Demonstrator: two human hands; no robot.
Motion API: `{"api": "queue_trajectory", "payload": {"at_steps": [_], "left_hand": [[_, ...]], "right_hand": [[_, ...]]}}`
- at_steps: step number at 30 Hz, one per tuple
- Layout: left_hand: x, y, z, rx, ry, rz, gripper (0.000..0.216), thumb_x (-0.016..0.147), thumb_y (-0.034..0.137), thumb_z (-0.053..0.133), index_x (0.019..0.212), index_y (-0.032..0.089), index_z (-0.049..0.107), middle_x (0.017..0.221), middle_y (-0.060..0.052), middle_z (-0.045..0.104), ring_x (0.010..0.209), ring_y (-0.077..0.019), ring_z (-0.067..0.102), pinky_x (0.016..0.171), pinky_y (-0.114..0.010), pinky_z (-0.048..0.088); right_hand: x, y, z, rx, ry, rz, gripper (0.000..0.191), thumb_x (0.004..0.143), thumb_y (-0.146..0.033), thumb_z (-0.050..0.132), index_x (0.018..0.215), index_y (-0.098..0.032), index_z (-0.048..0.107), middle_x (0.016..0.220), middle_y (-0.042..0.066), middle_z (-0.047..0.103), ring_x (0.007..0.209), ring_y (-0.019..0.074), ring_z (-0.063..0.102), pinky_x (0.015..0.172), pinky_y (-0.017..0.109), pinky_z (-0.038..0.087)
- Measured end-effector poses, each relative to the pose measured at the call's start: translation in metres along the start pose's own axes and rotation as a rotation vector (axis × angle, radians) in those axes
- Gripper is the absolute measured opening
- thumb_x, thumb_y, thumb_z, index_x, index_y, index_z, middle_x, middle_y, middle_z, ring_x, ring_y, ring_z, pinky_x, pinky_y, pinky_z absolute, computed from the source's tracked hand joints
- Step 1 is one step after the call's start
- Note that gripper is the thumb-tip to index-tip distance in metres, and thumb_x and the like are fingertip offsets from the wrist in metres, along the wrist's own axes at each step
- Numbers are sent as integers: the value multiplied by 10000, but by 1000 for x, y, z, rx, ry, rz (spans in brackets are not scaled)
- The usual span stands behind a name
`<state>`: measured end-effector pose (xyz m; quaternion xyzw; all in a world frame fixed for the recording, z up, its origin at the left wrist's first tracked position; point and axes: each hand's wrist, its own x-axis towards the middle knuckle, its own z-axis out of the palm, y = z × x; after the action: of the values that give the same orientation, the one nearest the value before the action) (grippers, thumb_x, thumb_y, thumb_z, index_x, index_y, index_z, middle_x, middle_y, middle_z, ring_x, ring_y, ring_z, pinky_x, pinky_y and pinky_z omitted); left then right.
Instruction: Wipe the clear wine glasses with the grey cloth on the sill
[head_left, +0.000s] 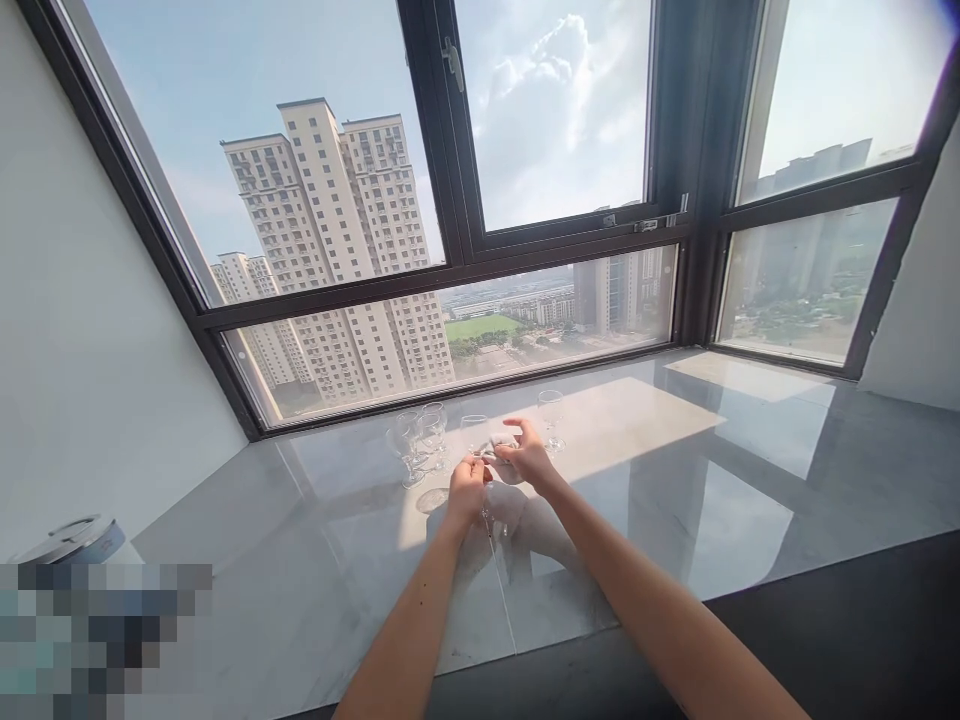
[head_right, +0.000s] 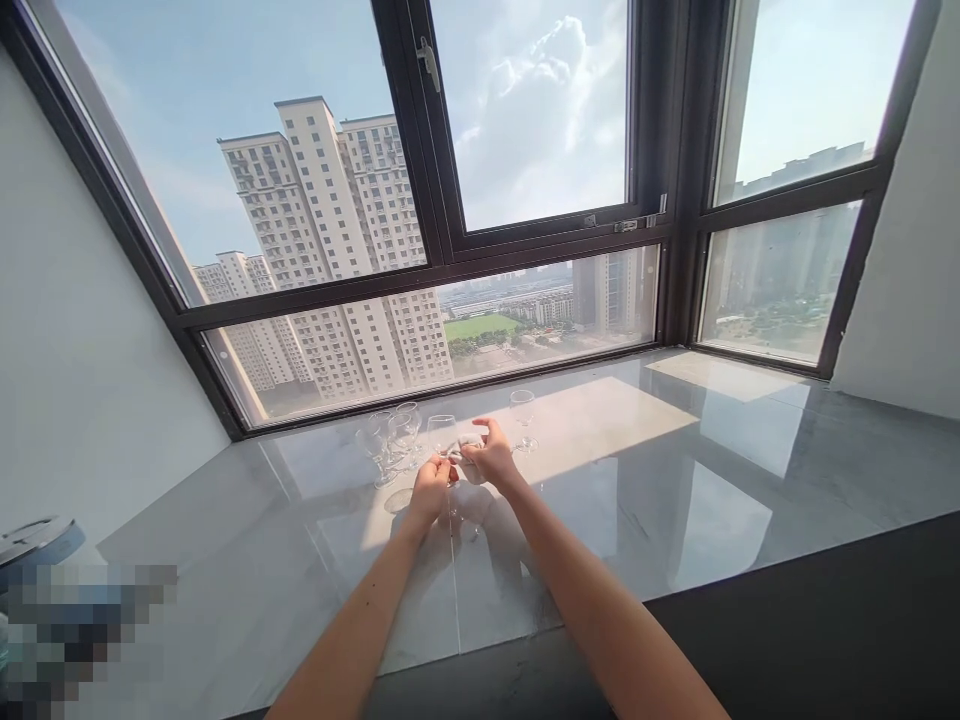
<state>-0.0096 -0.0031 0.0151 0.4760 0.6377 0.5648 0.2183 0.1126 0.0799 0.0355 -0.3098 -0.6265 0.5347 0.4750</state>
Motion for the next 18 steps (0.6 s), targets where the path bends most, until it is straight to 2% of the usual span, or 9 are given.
{"api": "queue_trajectory", "payload": {"at_steps": [3,6,10,13,18], "left_hand": [[2,-2,-3,-165,-18,-45,207,877,383,484,781,204,526,757,-47,636,664,-146,606,664,-279,483],[4,-2,-4,-294,-30,-45,136,855,333,528,881,202,551,904,-99,701,842,-183,673,782,-312,524],[4,-4,2,-268,-20,-63,127,782,266,622,871,181,594,965,-137,728,976,-235,679,864,-356,518],[1,-7,10,-215,-5,-73,149,736,270,659,831,159,630,894,-123,733,900,-234,695,833,-360,522],[-2,-4,27,-9,-21,-16,122,696,269,684,761,166,678,715,-54,708,717,-200,676,659,-297,511]], "right_hand": [[-1,-3,0,35,-26,-4,578,622,-270,655,1179,-200,518,774,-9,594,622,148,578,570,268,463],[-2,-6,1,59,-10,-57,565,635,-282,656,1172,-187,509,788,4,614,637,154,588,589,273,470],[-9,-15,1,-44,207,-293,485,717,-256,581,1185,-197,469,743,-24,589,590,128,530,594,260,447],[-14,-24,-1,-151,353,-435,493,762,-226,553,1239,-229,431,732,-43,562,566,114,474,592,248,428],[-18,-35,-4,-148,471,-599,460,816,-233,553,1249,-242,398,700,-53,514,578,124,477,575,246,428]]}}
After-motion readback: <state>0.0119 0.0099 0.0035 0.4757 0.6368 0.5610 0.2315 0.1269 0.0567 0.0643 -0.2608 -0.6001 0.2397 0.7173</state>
